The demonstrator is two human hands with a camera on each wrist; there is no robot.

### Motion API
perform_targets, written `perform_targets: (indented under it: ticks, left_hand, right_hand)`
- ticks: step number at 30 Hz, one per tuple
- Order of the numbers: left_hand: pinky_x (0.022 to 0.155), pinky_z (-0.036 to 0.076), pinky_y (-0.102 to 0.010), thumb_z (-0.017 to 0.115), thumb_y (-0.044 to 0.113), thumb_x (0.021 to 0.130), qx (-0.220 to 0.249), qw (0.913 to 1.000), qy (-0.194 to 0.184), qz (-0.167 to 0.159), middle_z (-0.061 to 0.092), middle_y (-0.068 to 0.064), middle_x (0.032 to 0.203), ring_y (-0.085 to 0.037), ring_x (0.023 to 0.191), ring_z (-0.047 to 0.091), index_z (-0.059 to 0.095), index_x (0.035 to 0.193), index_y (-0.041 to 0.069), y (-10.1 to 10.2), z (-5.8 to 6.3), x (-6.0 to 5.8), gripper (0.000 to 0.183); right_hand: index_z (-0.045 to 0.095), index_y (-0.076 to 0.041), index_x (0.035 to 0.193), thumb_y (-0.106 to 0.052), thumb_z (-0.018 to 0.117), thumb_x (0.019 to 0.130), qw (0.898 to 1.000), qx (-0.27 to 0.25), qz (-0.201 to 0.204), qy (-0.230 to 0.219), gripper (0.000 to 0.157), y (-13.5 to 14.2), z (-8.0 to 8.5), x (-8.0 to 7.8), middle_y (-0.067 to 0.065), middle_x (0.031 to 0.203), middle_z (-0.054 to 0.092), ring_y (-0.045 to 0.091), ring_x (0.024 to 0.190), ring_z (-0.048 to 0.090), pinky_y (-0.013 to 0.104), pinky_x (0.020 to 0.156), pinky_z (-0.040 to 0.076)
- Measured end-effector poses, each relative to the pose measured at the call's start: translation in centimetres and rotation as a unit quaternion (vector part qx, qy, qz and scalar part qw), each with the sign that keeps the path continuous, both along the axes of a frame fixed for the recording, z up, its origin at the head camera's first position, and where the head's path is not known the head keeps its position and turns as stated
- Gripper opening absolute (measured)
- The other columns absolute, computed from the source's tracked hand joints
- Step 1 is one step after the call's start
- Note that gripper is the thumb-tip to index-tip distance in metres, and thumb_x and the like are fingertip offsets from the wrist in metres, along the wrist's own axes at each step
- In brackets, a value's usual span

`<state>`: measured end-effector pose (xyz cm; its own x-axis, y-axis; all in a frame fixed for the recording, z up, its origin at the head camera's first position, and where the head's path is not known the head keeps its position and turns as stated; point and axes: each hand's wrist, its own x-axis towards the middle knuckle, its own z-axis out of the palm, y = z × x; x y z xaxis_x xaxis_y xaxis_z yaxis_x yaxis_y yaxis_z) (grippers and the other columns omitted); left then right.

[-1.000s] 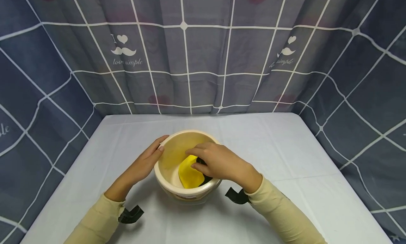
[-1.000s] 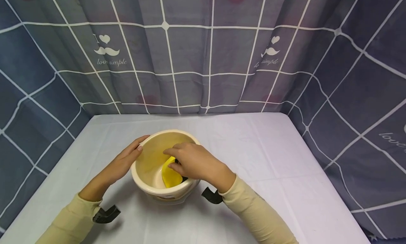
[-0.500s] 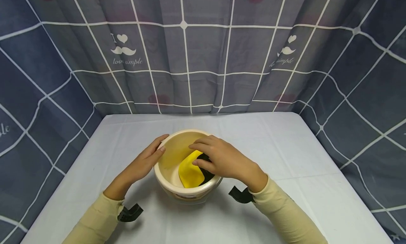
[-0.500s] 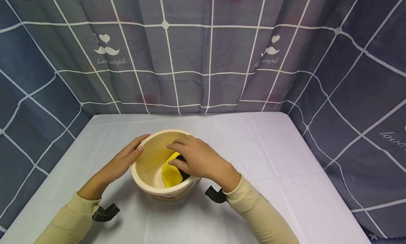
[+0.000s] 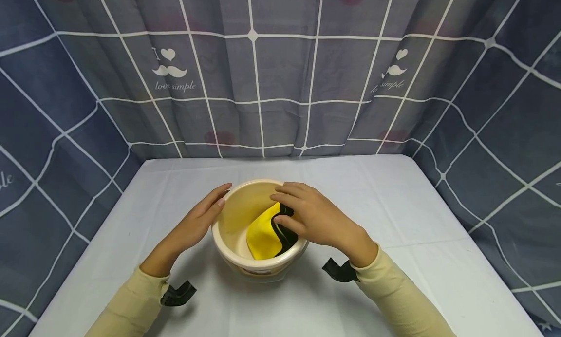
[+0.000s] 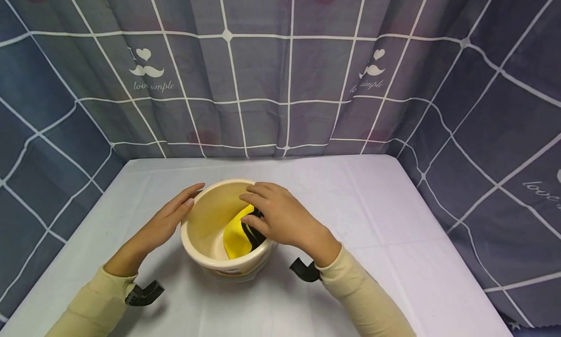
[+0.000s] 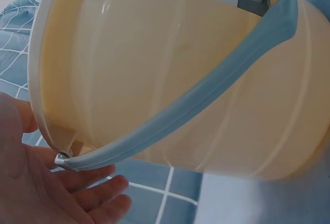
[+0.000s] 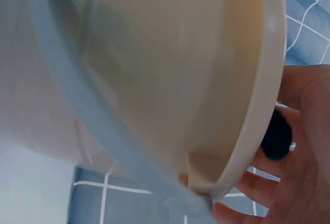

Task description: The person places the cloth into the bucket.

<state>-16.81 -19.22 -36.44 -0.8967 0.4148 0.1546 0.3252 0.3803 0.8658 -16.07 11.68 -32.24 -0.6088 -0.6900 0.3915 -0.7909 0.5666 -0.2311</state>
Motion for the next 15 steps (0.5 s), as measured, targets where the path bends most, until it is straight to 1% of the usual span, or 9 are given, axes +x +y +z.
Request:
perform_targets:
  ticks: [2,7,11,15]
  left_hand:
    - [0.116,0.02,-0.06,0.036,0.027,0.113,-0.003,1.0,0.007,0.001,0.034,-0.017,0.16,-0.037,0.148,0.028,0.03,0.158,0.003,-0.06,-0.01,-0.02,0.052]
    - [0.117,0.019,-0.06,0.036,0.029,0.113,-0.018,0.9997,0.013,0.004,0.033,-0.014,0.161,-0.035,0.149,0.027,0.03,0.159,0.005,-0.32,0.08,-0.07,0.053]
    - [0.116,0.019,-0.062,0.034,0.033,0.113,-0.029,0.9994,0.015,0.008,0.031,-0.014,0.162,-0.036,0.149,0.024,0.03,0.159,0.006,-0.68,0.33,-0.09,0.054]
    - [0.116,0.019,-0.063,0.034,0.034,0.113,-0.037,0.9991,0.017,0.011,0.031,-0.014,0.163,-0.037,0.15,0.023,0.031,0.16,0.008,-0.85,0.61,-0.04,0.054]
  right_hand:
    - [0.064,-0.008,0.136,-0.033,0.07,0.098,1.0,-0.002,-0.009,0.002,0.046,0.22,-0.06,-0.02,0.013,0.141,0.059,0.031,0.135,0.048,0.046,0.114,0.034]
    - [0.062,-0.008,0.138,-0.035,0.069,0.099,1.0,-0.004,-0.019,0.002,0.049,0.64,-0.19,-0.11,0.015,0.146,0.055,0.033,0.14,0.043,0.047,0.116,0.029]
    - [0.061,-0.008,0.14,-0.035,0.068,0.099,1.0,-0.005,-0.022,0.006,0.05,0.85,-0.32,-0.18,0.015,0.147,0.053,0.034,0.142,0.041,0.049,0.117,0.028]
    - [0.059,-0.008,0.143,-0.037,0.067,0.1,0.999,0.003,-0.034,0.001,0.052,1.07,-0.37,-0.17,0.014,0.148,0.053,0.033,0.143,0.04,0.051,0.117,0.028]
